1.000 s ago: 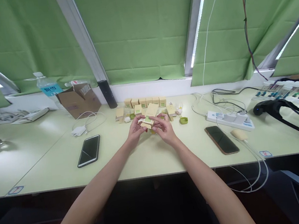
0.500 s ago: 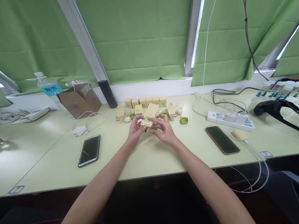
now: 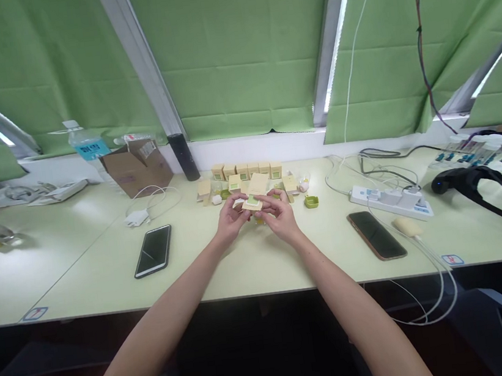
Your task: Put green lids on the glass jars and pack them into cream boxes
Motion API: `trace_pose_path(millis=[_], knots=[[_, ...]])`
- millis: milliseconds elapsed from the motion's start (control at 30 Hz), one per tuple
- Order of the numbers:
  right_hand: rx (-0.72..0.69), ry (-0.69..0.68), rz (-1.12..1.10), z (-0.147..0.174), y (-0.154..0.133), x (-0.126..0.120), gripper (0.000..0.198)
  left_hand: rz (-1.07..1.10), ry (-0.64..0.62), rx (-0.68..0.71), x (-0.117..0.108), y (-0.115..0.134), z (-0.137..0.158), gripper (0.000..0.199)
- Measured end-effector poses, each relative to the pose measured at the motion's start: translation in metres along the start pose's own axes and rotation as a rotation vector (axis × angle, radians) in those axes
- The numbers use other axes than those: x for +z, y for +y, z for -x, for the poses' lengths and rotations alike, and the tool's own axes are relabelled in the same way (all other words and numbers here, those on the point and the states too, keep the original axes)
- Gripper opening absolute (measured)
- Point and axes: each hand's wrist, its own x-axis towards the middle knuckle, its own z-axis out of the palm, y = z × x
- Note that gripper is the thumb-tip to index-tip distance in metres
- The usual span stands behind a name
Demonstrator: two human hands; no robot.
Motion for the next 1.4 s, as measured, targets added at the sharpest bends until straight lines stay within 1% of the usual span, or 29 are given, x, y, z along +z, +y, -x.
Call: trace_pose_path(millis=[233,367,533,667,733,800,900,1000,1067,1100,1167,1200,1267,1333,1400], knots=[[-0.003,0.018,0.009,0.001,0.0,0.001,0.042,-0.08,0.047,0.025,0.001,-0.004,-0.001,0.042],[-0.017,0.015,0.031,0.001,0.001,0.001,0.04,-0.112,0.055,0.019,0.001,-0.005,0.0,0.042],[-0.02,-0.009,0.093,0.002,-0.001,-0.001,0.039,-0.042,-0.001,-0.023,0.0,-0.003,0.004,0.053],[-0.044,-0.076,0.207,0.003,-0.007,-0.002,0.035,-0.024,0.036,-0.063,-0.002,-0.004,0.001,0.062],[-0.046,-0.121,0.224,0.003,-0.011,-0.002,0.034,-0.041,0.031,-0.08,-0.004,-0.006,-0.002,0.068],[-0.039,-0.142,0.212,0.002,-0.013,-0.003,0.035,-0.049,0.039,-0.081,-0.009,-0.009,-0.005,0.073],[-0.056,-0.098,0.235,0.001,-0.012,-0.007,0.044,-0.048,0.117,-0.061,-0.021,-0.013,-0.012,0.08],[-0.073,-0.025,0.412,-0.001,-0.005,-0.01,0.052,-0.128,0.219,-0.061,-0.038,-0.015,-0.018,0.081],[-0.035,-0.034,0.589,-0.001,0.002,-0.01,0.058,-0.217,0.247,-0.093,-0.049,-0.015,-0.022,0.078],[-0.005,-0.063,0.672,0.0,0.006,-0.009,0.061,-0.242,0.238,-0.119,-0.054,-0.015,-0.022,0.076],[0.053,-0.15,0.799,0.002,0.011,-0.005,0.068,-0.239,0.178,-0.186,-0.061,-0.015,-0.023,0.075],[0.072,-0.19,0.842,0.003,0.014,-0.004,0.068,-0.215,0.13,-0.224,-0.063,-0.016,-0.022,0.075],[0.088,-0.236,0.898,0.004,0.017,-0.003,0.061,-0.154,0.016,-0.31,-0.064,-0.016,-0.02,0.074],[0.095,-0.234,0.921,0.003,0.019,-0.006,0.051,-0.116,-0.076,-0.389,-0.063,-0.017,-0.017,0.073],[0.125,-0.188,0.904,0.0,0.019,-0.01,0.046,-0.143,-0.105,-0.406,-0.061,-0.016,-0.015,0.071]])
